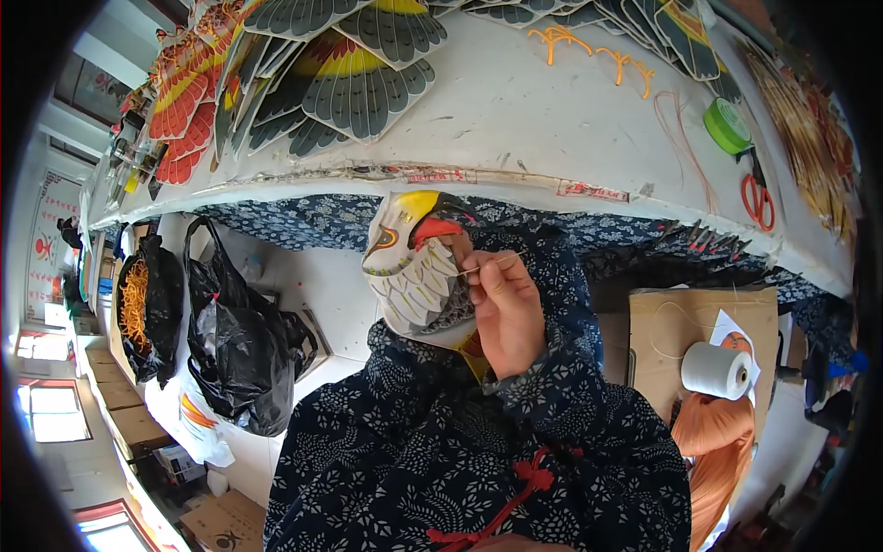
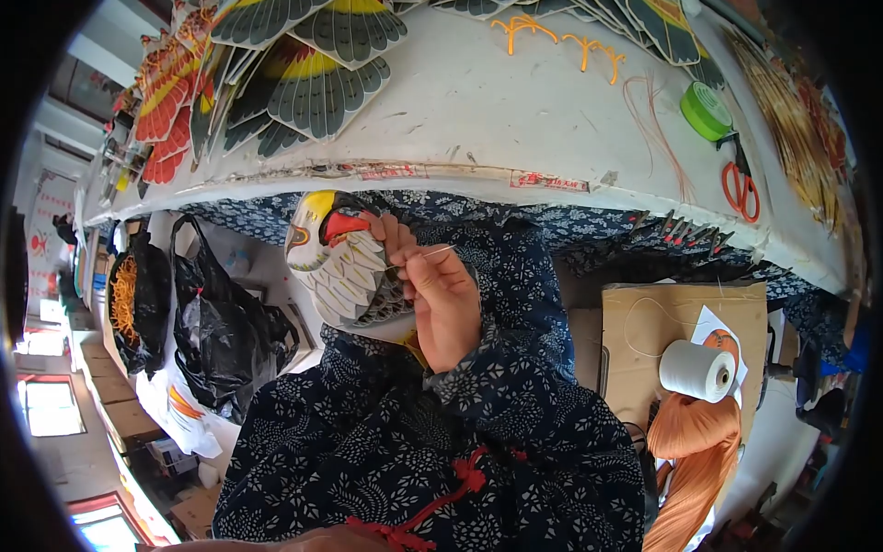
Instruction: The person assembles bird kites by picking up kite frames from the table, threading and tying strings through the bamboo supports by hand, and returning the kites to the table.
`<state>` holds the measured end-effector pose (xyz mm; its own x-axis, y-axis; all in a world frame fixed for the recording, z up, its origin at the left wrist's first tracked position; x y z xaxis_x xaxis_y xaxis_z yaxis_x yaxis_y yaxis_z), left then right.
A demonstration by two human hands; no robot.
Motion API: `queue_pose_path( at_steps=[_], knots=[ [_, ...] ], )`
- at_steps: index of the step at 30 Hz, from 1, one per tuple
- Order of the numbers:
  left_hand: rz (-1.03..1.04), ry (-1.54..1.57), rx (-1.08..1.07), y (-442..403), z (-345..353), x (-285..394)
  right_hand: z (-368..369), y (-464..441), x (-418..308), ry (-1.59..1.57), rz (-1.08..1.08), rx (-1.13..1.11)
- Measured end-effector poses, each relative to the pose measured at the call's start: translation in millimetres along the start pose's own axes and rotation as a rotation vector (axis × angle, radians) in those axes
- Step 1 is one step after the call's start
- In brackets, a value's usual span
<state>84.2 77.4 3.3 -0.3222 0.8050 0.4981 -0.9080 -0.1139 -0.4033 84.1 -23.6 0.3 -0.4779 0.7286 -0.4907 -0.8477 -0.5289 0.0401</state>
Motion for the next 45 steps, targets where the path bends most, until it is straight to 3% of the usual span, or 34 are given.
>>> queue_pose_path(
  at_steps=[1, 6, 9, 10, 13, 14, 16, 17, 34, 38, 41, 45],
  knots=[
    [0.001, -0.002, 0.000, -1, -1, 1, 0, -2, 4, -0.157, 0.044, 0.028],
    [0.035, 0.049, -0.326, -10, 11, 8, -6, -4, 4, -0.171, 0.096, 0.104],
    [0.048, 0.052, -0.438, -5, 10, 15, 21, 8, -1, 0.143, 0.168, -0.287],
    [0.061, 0.103, -0.478, -3, 10, 18, 25, 12, -3, 0.136, 0.177, -0.290],
    [0.084, 0.205, -0.553, -2, 14, 22, 44, 22, -20, 0.963, -0.078, -0.498],
    [0.079, 0.205, -0.589, -2, 18, 20, 45, 23, -18, 0.958, -0.071, -0.499],
    [0.067, 0.208, -0.666, 0, 27, 17, 62, 24, -27, 1.011, -0.265, -0.555],
    [0.066, 0.207, -0.662, -1, 27, 17, 69, 27, -33, 1.037, -0.366, -0.582],
    [0.065, 0.209, -0.685, -2, 31, 16, 67, 28, -32, 1.086, -0.358, -0.615],
    [0.039, 0.194, -0.658, -3, 30, 15, 85, 24, -51, 1.261, -0.500, -0.735],
    [0.019, 0.193, -0.612, -2, 33, 7, 121, 33, -66, 1.737, -0.711, -1.057],
    [0.084, 0.258, -0.440, -4, 29, -5, 146, 39, -64, 1.899, -0.836, -1.132]
  ],
)
Point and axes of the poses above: each hand's wrist, its own y-axis away from the middle knuckle, its own z-axis out of the palm, x = y × z, the point moved 10 cm from there along -y, towards the middle knuckle, and after that the axes turned 9 degrees about -z, right-handed, at the moved point
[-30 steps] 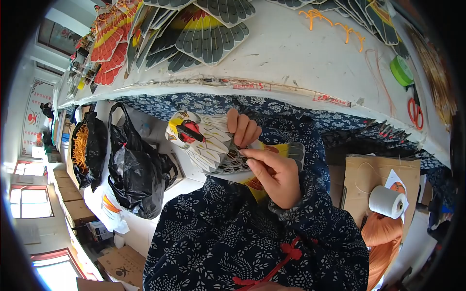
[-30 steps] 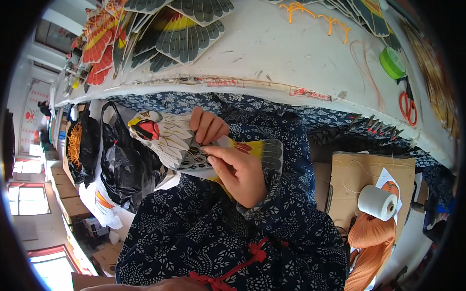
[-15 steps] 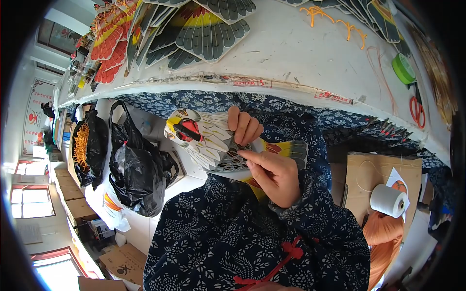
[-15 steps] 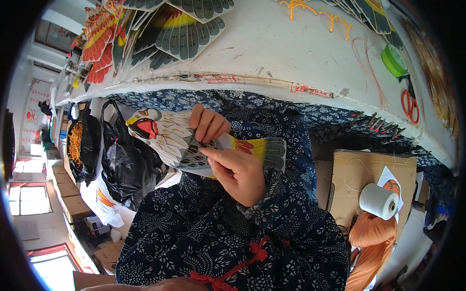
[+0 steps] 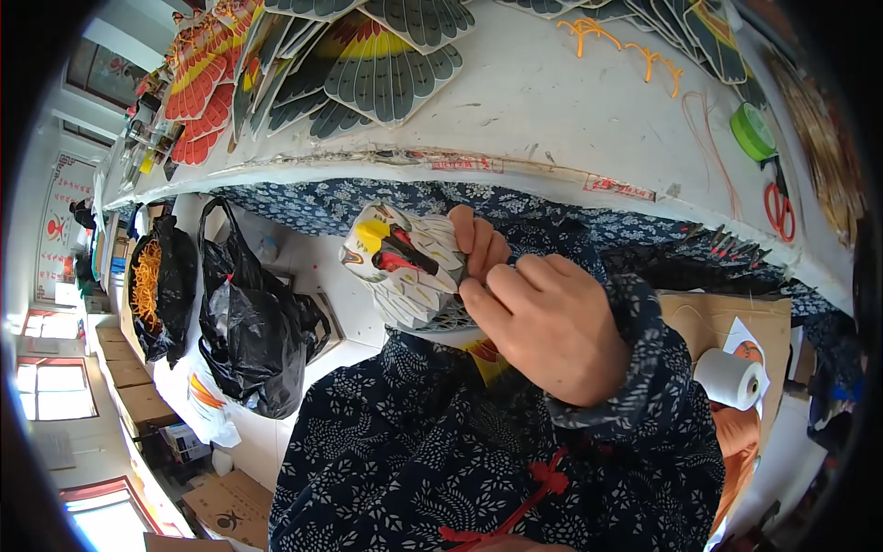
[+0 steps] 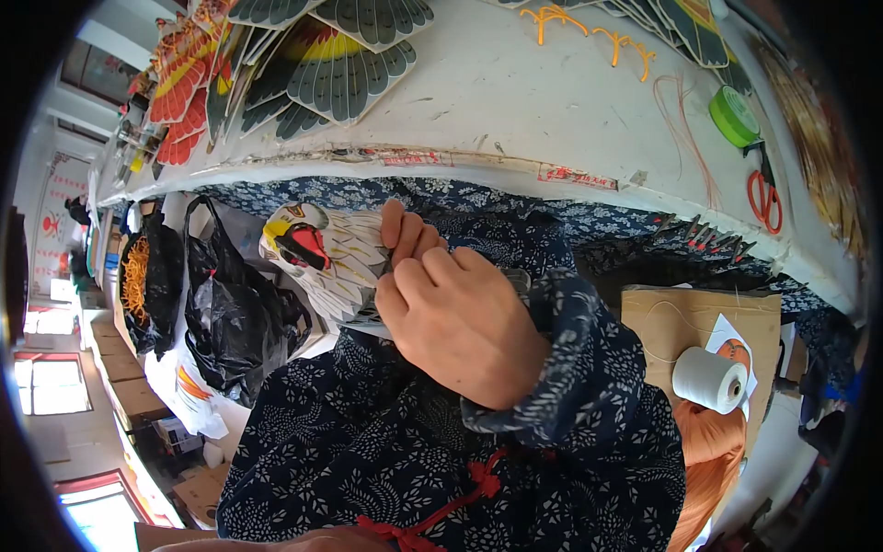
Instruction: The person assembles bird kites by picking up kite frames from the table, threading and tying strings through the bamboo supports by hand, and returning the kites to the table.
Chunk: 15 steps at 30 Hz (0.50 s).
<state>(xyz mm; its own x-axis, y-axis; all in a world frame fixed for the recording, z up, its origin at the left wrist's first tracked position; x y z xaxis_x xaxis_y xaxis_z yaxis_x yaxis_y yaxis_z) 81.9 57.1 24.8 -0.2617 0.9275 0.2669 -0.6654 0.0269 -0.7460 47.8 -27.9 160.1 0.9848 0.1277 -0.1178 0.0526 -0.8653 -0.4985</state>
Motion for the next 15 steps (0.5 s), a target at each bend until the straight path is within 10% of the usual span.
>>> queue_pose_path(
  at_steps=[4, 7, 15],
  knots=[
    [0.006, -0.111, 0.176, -4, -2, 11, -3, 8, 35, -0.174, 0.099, 0.103],
    [-0.021, -0.575, 0.947, 39, -49, 40, 13, 36, 96, -0.681, 0.458, 0.321],
    [-0.298, -1.302, 0.969, -29, 7, 31, 138, 103, 150, -2.092, 0.746, 0.792]
  ],
)
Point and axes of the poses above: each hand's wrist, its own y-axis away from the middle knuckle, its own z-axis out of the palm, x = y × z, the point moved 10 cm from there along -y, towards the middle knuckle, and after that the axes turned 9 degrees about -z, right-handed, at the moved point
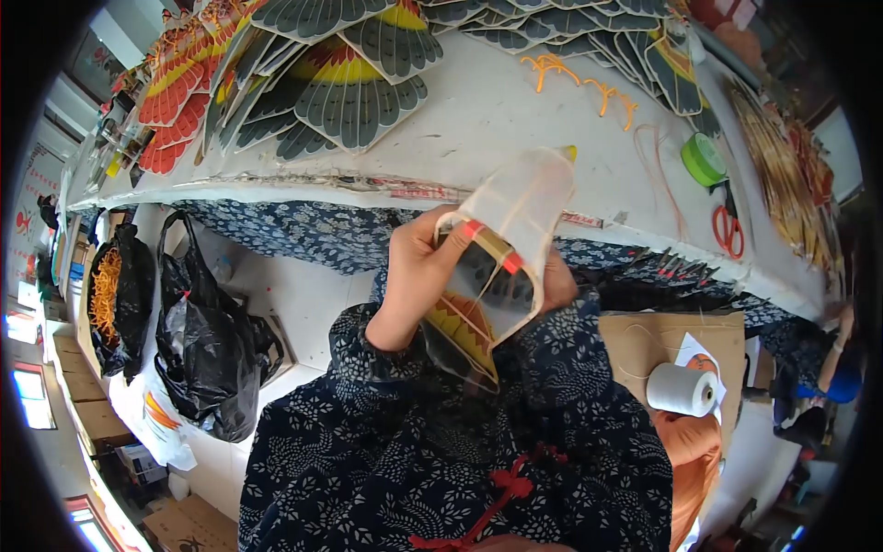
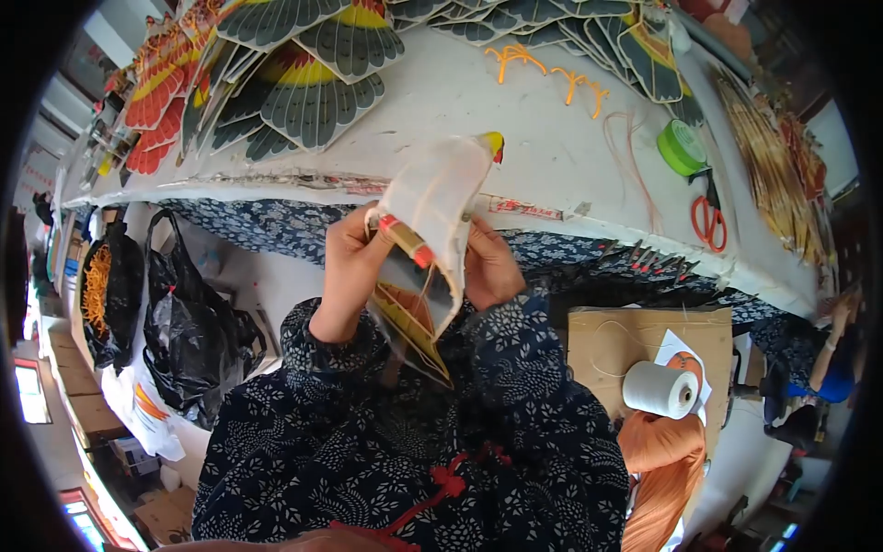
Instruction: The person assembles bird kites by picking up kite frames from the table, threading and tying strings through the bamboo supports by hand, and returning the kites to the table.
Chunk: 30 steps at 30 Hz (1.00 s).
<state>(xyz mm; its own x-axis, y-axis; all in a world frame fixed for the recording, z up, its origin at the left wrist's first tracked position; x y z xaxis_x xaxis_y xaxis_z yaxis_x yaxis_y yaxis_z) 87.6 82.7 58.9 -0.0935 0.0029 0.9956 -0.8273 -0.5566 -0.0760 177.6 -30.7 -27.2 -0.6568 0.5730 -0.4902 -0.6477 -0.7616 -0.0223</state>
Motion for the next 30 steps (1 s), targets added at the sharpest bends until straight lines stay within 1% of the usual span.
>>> queue_pose_path(
  at_steps=[1, 3, 4, 5, 7, 12, 15, 16, 17, 19, 20, 22, 23, 26, 27, 30],
  knots=[
    [-0.002, 0.012, -0.003, 2, 4, -1, 2, 1, 9, -0.079, 0.040, -0.054],
    [0.035, -0.067, 0.013, 6, 12, 5, 9, 7, 21, -0.242, 0.121, -0.160],
    [0.054, -0.110, 0.022, 8, 14, 6, 8, 9, 20, -0.236, 0.120, -0.155],
    [0.051, -0.105, 0.019, 10, 16, 5, 12, 11, 18, -0.245, 0.117, -0.199],
    [0.053, -0.205, 0.060, 12, 15, 4, 22, 14, 15, -0.265, 0.112, -0.293],
    [0.069, -0.346, 0.135, 11, 9, -2, 15, 19, 13, -0.307, 0.128, -0.211],
    [0.103, -0.397, 0.161, 16, 7, 0, -32, 12, 11, 0.172, 0.096, -0.040],
    [0.120, -0.422, 0.174, 18, 6, 2, -33, 14, 14, 0.170, 0.099, -0.040],
    [0.117, -0.423, 0.177, 18, 4, 0, -31, 15, -11, 0.475, -0.167, 0.038],
    [0.137, -0.450, 0.238, 18, -6, -1, 1, 43, -61, 1.076, -0.710, 0.188],
    [0.150, -0.462, 0.272, 17, -11, -1, 10, 51, -63, 1.078, -0.707, 0.178],
    [0.138, -0.483, 0.293, 15, -17, -4, 47, 90, -86, 1.309, -1.036, 0.216],
    [0.126, -0.506, 0.300, 15, -19, -7, 52, 94, -87, 1.311, -1.029, 0.212],
    [0.147, -0.525, 0.299, 16, -17, -8, 94, 96, -66, 1.861, -1.048, -0.021],
    [0.172, -0.522, 0.303, 17, -15, -7, 99, 94, -65, 1.862, -1.048, -0.020],
    [0.195, -0.516, 0.296, 23, -11, -4, 106, 73, -50, 2.084, -0.899, 0.050]
  ],
)
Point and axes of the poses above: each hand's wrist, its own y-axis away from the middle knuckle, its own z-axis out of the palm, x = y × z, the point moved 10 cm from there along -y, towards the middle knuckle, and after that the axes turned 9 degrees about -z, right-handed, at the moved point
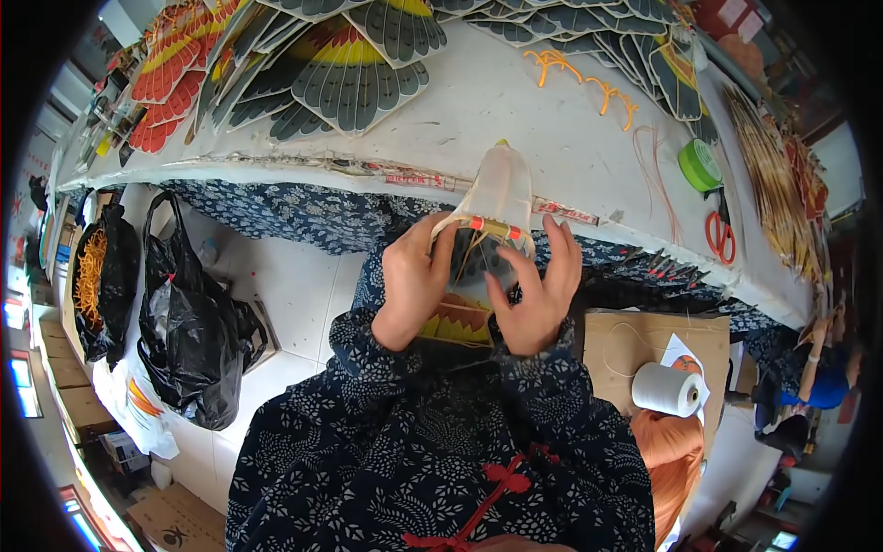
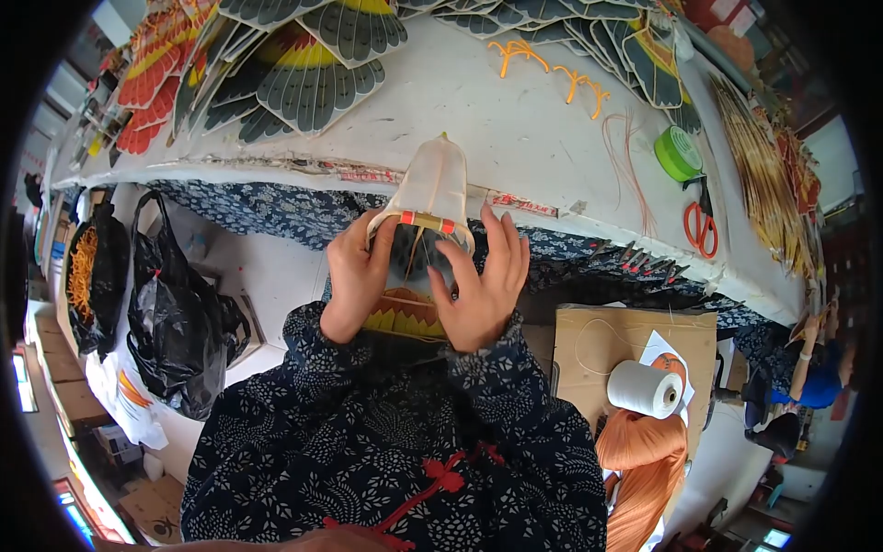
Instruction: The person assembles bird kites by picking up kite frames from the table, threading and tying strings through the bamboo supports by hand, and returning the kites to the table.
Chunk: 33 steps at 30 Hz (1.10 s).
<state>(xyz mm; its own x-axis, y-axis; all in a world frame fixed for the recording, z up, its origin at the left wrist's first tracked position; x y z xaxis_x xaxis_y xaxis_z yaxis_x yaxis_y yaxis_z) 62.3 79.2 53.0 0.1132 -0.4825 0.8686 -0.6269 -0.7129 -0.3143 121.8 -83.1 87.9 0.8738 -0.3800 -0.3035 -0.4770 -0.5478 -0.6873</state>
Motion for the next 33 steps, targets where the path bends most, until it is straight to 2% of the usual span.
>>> queue_pose_path(
  at_steps=[7, 13, 16, 17, 20, 25, 28, 29, 32, 33],
  knots=[
    [0.038, 0.038, -0.029, 6, 5, 13, 13, 3, 11, -0.019, -0.041, 0.098],
    [-0.006, -0.053, 0.021, -5, 1, -13, -18, 11, -9, -0.030, -0.114, 0.233],
    [-0.006, -0.065, 0.026, -5, 2, -13, -2, 17, 2, -0.449, 0.000, 0.185],
    [0.013, -0.050, 0.026, -3, 2, -9, 0, 19, 0, -0.448, 0.004, 0.182],
    [0.034, -0.031, 0.014, 0, 3, -3, 43, 36, 22, -1.040, 0.509, 0.084],
    [0.029, -0.073, 0.038, -4, 1, -10, 36, 44, 15, -1.062, 0.534, -0.003],
    [0.046, -0.111, 0.052, -4, 1, -9, 33, 46, 4, -0.961, 0.497, -0.226],
    [0.063, -0.127, 0.053, -3, 1, -5, 34, 45, 5, -0.959, 0.499, -0.225],
    [0.095, -0.161, 0.057, 1, 0, 1, 26, 34, 14, -0.549, 0.366, -0.147],
    [0.113, -0.177, 0.059, 2, -1, 5, 28, 34, 15, -0.548, 0.367, -0.147]
  ],
)
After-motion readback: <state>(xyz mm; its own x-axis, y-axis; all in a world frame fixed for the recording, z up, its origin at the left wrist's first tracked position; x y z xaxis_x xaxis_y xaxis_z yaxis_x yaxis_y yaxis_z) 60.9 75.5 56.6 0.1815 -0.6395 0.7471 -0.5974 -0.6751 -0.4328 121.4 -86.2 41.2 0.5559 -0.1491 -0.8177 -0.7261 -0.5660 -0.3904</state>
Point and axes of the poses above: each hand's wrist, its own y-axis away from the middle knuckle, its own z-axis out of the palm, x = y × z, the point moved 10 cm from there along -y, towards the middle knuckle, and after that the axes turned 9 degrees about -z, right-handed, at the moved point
